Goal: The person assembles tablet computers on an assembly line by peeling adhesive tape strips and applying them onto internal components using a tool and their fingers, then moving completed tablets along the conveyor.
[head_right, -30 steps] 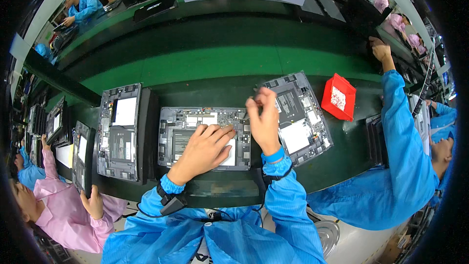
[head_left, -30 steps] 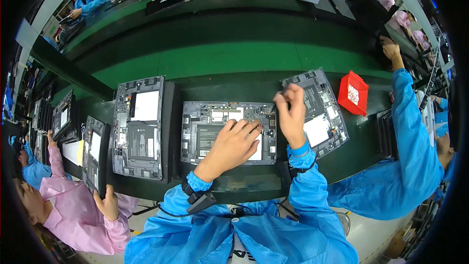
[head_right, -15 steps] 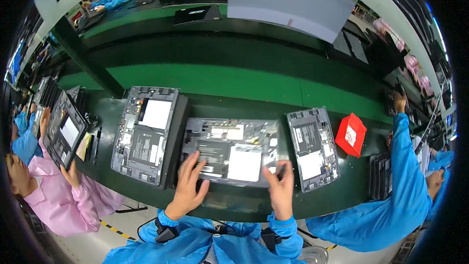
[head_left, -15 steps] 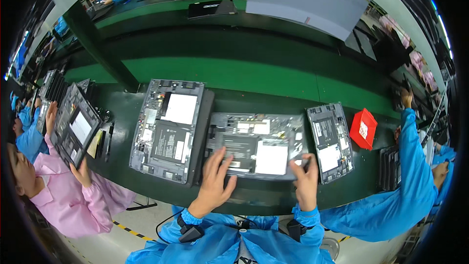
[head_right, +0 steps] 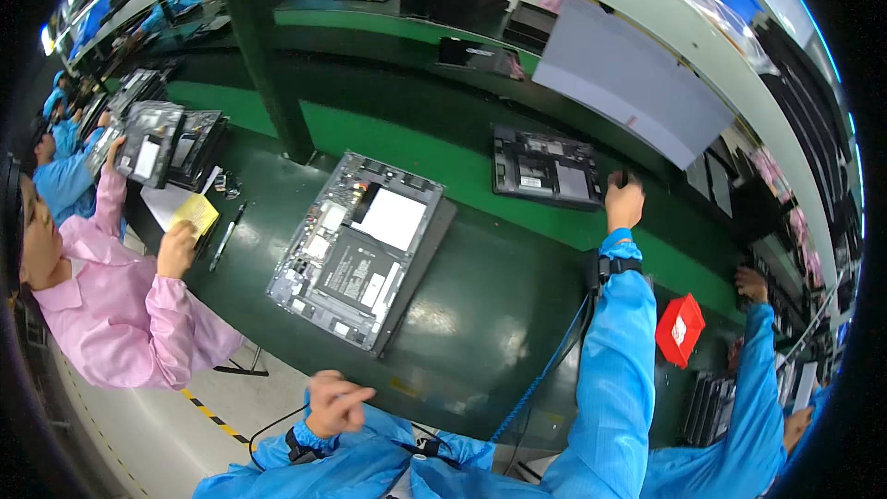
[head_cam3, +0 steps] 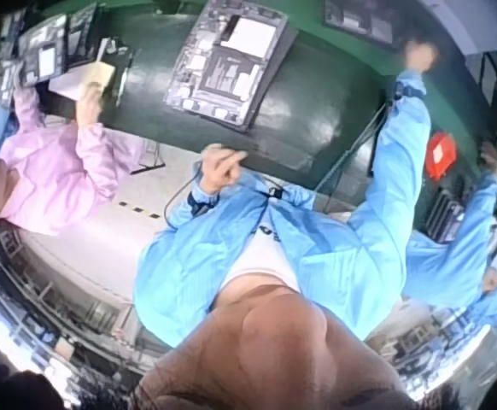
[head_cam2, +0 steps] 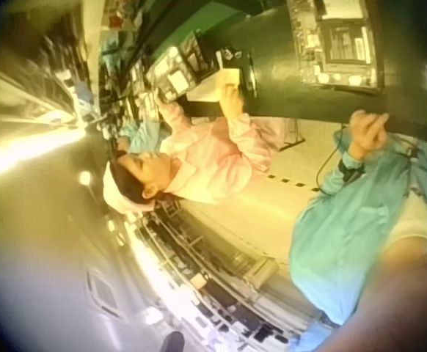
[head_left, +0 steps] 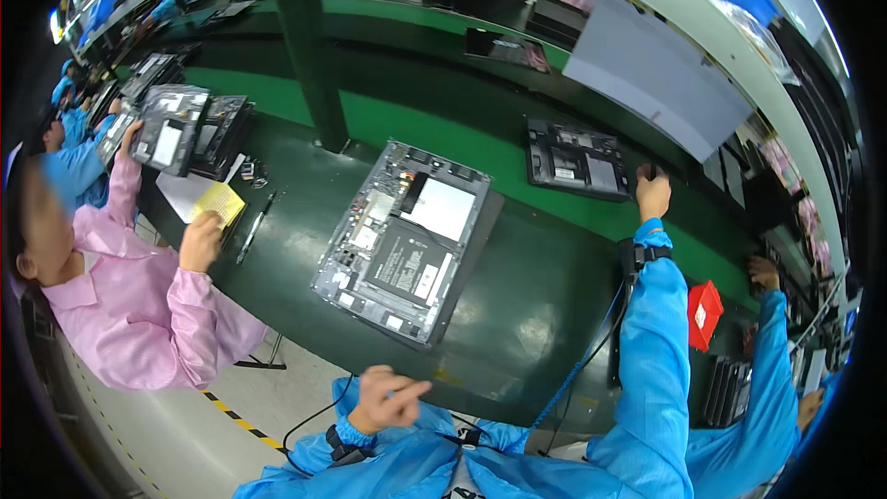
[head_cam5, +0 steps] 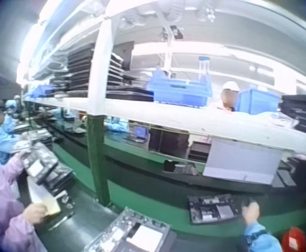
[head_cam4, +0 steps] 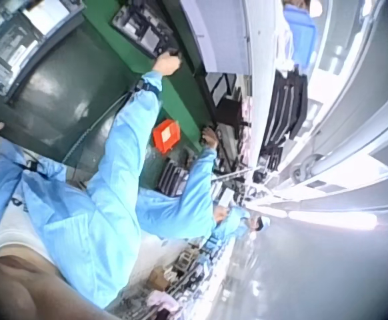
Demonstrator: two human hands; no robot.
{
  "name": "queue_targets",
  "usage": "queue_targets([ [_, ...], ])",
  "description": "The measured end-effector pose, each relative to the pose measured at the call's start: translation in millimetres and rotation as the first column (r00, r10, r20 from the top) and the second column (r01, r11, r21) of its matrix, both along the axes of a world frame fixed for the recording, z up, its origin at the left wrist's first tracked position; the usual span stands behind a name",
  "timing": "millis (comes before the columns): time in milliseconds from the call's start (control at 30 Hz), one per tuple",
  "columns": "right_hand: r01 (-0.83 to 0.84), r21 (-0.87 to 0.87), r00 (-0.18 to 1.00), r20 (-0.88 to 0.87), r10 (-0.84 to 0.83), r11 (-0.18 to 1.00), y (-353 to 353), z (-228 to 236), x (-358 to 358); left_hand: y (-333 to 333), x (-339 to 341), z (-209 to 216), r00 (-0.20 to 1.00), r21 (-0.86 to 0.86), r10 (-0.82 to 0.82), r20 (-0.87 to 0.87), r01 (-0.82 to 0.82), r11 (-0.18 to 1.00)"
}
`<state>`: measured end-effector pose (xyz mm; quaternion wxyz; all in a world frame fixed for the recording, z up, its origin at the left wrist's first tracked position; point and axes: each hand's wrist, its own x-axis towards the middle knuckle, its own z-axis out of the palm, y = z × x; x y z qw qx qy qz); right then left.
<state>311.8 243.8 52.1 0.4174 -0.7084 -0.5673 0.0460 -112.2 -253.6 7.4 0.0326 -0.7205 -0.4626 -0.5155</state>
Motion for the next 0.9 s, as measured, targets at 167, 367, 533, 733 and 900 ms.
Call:
queue_targets([
  [167, -0.770, -0.277, 0.635, -0.415, 0.652, 0.574, -74, 62, -203, 14, 7, 14, 0.626, -0.416, 0.500, 0.598, -0.291, 0.861],
  [367, -0.856, -0.424, 0.516, -0.747, 0.420, 0.296, -95, 51, -245, 67, 42, 29, 0.310, -0.355, 0.306, 0.900, 0.118, 0.927],
  [533, -0.770, -0.490, 0.584, -0.799, 0.142, 0.410, -151, 38, -152, 115, 20, 4, 0.211, -0.366, 0.323, 0.923, 0.215, 0.906],
  [733, -0.438, -0.416, 0.450, -0.869, -0.207, 0.797, -275, 21, -47, 190, 23, -1, 0.464, -0.483, 0.244, 0.851, 0.513, 0.709],
  [900, -0.275, -0.494, 0.456, -0.822, -0.341, 0.825, -326, 23, -3, 210, 57, 10, 0.687, -0.600, 0.046, 0.726, 0.599, 0.531],
])
